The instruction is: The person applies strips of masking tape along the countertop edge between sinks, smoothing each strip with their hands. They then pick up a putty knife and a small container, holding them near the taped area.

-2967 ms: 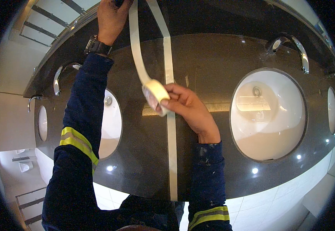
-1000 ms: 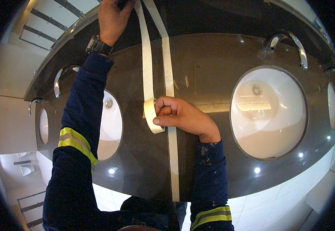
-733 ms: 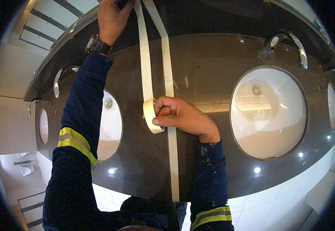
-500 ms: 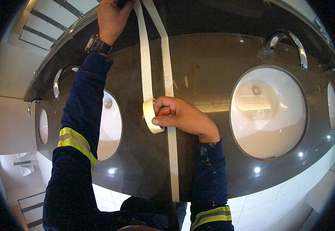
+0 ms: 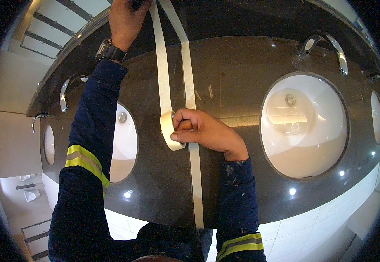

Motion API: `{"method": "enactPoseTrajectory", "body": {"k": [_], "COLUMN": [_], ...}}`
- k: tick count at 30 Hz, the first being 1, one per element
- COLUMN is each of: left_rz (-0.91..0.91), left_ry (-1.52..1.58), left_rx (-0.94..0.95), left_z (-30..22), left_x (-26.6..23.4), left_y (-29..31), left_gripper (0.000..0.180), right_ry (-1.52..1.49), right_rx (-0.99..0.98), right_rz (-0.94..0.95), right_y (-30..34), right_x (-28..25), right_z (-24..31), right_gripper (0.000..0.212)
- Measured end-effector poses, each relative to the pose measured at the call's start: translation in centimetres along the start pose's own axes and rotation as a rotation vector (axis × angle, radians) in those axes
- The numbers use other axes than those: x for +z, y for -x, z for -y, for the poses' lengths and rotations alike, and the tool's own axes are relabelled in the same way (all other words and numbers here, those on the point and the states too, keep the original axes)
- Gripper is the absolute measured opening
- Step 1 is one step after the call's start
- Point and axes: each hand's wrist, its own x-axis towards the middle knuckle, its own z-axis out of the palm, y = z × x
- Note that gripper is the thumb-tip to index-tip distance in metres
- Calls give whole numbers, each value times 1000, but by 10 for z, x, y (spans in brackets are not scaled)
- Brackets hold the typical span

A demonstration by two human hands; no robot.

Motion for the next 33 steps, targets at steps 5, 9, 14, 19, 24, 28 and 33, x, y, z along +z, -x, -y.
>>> {"method": "enactPoseTrajectory", "body": {"k": [5,9,14,19,24,28,33], "left_rz": [-24,-41,-45,-121,-143,-219,-175], "left_ry": [16,21,36,49,4,-102,-36], "left_rx": [35,37,41,41,64,131,70], "left_z": [-4,-1,-2,-8,2,3,1], "left_x": [1,4,4,7,14,21,18], "left_y": [0,2,3,3,7,12,12], "left_gripper": [19,20,20,25,26,25,26], "right_ry": [8,-12,9,-11,-28,4,-12], "right_rx": [40,-7,2,-6,-11,13,15], "right_rz": [8,18,25,14,26,27,27], "right_y": [1,-1,-1,-1,-2,-2,-3], "right_x": [-2,0,0,3,2,0,1], "right_z": [1,-1,-1,2,-1,0,-3], "right_gripper": [19,18,18,17,16,18,17]}}
